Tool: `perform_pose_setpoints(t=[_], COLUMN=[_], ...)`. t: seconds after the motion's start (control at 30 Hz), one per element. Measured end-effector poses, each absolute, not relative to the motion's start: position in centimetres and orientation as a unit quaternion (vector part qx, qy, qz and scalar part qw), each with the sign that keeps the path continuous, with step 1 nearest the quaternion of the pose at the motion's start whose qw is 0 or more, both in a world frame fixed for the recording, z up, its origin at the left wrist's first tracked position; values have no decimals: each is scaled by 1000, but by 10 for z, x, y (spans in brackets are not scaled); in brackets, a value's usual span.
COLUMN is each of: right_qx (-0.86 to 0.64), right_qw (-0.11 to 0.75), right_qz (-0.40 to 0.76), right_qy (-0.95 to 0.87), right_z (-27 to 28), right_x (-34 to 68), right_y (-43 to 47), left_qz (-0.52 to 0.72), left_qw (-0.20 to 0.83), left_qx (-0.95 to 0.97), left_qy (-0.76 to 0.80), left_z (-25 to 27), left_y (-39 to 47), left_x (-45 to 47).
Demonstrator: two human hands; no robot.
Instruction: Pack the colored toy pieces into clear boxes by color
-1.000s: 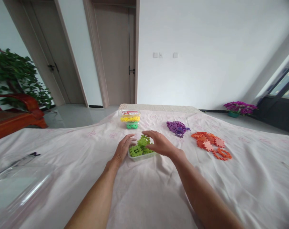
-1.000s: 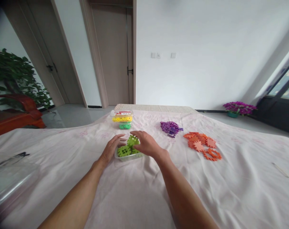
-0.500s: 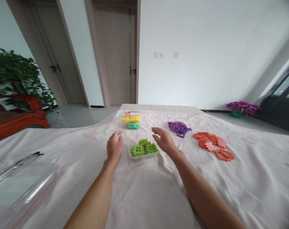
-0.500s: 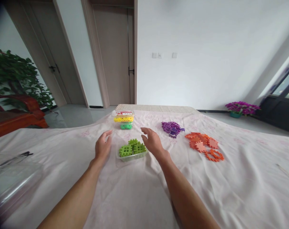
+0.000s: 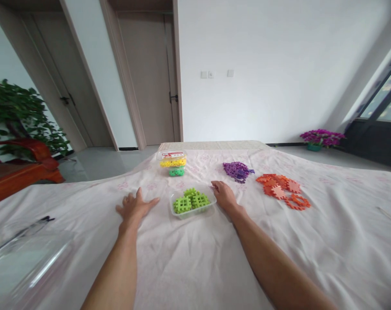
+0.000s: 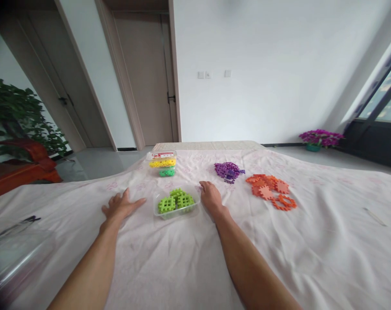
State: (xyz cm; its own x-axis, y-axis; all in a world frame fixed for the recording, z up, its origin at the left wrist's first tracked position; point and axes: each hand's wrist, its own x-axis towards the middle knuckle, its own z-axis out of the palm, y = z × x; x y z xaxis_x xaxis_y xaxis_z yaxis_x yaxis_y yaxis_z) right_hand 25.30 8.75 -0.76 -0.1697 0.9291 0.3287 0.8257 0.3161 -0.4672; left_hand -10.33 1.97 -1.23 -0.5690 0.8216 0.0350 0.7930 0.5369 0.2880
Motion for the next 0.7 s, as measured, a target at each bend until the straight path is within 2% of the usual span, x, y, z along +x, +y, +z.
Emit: perform_pose_setpoints(t=[0.37, 0.7], right_qx=[-567, -569], right_qw=[287, 280], right_qz=[86, 94], right_qy=[-767, -768], right_z=[-12, -9], right_x=[255, 255], right_y=[91, 89], left_qz=[106, 115], left_qw=[113, 93], left_qx=[524, 562], left_qy=[838, 814], left_z=[2, 14], left_y=[17, 14], left_x=[-81, -86])
